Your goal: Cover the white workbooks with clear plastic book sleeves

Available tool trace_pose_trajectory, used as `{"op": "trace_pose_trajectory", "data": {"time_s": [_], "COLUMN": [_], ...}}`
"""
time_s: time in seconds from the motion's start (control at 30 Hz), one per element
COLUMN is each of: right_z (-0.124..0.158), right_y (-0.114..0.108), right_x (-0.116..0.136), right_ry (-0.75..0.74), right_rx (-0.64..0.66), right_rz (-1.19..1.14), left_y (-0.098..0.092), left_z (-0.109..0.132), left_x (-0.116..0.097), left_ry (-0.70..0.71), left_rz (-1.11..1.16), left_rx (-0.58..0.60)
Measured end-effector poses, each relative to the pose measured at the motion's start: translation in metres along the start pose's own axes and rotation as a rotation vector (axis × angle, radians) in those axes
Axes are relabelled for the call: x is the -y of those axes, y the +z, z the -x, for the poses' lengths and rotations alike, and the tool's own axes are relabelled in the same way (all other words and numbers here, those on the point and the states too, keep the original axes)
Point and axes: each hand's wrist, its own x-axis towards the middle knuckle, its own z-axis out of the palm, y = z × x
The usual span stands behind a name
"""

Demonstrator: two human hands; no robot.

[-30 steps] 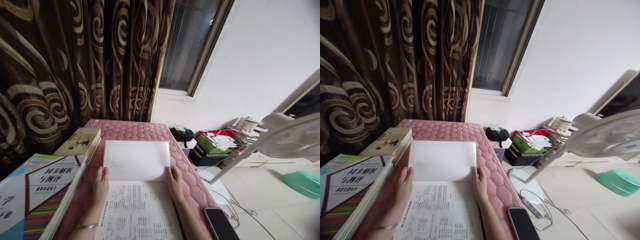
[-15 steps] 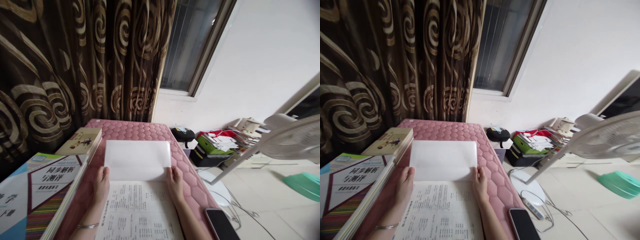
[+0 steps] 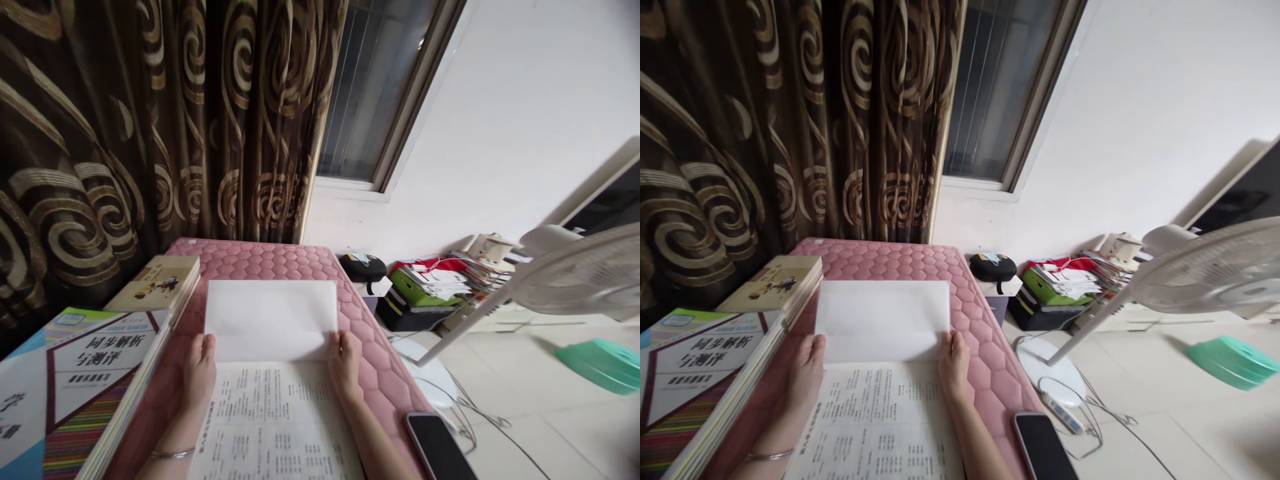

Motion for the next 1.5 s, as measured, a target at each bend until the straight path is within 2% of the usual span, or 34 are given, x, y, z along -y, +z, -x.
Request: {"op": "trace_pose_trajectory", "data": {"time_s": [0.23,0.5,0.83,0.9,1.03,1.17,1.37,1.5], "right_z": [0.003,-0.003,-0.006,-0.015,-0.034,-0.04,-0.036,-0.037], "right_y": [-0.007,0.0,-0.006,-0.001,0.013,0.025,0.031,0.034], "right_x": [0.001,-0.006,-0.001,-0.004,-0.012,-0.017,-0.018,-0.011], "right_ry": [-0.013,-0.028,0.09,0.107,0.09,0.066,0.092,0.13], "right_rx": [0.053,-0.03,0.124,0.137,0.175,0.168,0.23,0.306], "right_rz": [-0.061,0.0,-0.195,-0.149,0.094,0.237,0.461,0.588], "left_y": [0.001,0.004,0.007,0.01,0.017,0.022,0.026,0.039], "left_z": [-0.002,-0.009,-0.026,-0.032,-0.047,-0.056,-0.053,-0.039], "left_x": [0.002,0.005,0.01,0.007,0.001,0.001,-0.002,-0.012], "left_ry": [-0.05,-0.037,0.016,0.032,0.063,0.075,0.126,0.24], "left_rz": [-0.011,0.013,-0.096,-0.142,-0.311,-0.527,-0.765,-0.831], "left_rx": [0.006,-0.003,0.079,0.105,0.16,0.188,0.184,0.185]}}
